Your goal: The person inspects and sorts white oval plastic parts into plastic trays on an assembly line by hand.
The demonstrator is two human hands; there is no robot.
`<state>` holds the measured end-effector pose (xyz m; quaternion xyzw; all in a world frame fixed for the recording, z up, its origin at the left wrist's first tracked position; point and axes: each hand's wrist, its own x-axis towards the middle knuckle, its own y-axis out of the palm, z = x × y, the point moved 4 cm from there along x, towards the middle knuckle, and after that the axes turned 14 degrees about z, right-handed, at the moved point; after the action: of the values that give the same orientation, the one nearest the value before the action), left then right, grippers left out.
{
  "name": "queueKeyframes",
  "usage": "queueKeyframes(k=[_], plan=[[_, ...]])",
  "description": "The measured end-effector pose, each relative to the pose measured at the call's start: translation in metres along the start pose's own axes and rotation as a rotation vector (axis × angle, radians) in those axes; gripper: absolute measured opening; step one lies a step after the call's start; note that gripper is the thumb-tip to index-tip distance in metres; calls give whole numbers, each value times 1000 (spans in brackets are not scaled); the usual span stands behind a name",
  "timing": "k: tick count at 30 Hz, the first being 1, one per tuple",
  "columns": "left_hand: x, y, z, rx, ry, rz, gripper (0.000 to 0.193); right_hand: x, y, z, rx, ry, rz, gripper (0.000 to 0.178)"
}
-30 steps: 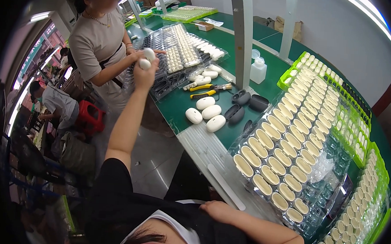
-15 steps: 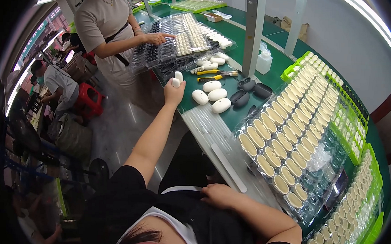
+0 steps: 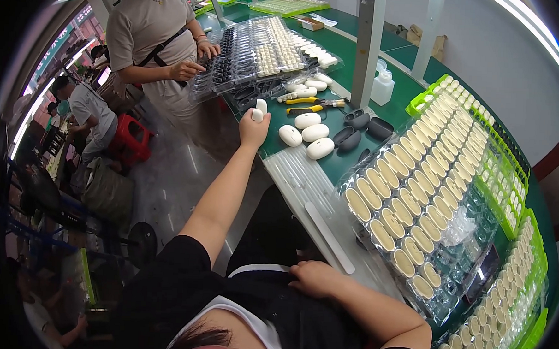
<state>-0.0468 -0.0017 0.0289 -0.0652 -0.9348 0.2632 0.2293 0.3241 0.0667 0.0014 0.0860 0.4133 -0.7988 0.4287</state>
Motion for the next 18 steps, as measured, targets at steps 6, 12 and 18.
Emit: queueKeyframes(k=[6,12,18], plan=[[2,-1,3,8,4,-17,27,1,-1,0,-10,0,3,34],[2,0,3,7,32,-34,27,1,-4,3,-13,2,9,33],[2,-1,3,-19,4,-14,27,2,-3,2,-12,1,6,33]])
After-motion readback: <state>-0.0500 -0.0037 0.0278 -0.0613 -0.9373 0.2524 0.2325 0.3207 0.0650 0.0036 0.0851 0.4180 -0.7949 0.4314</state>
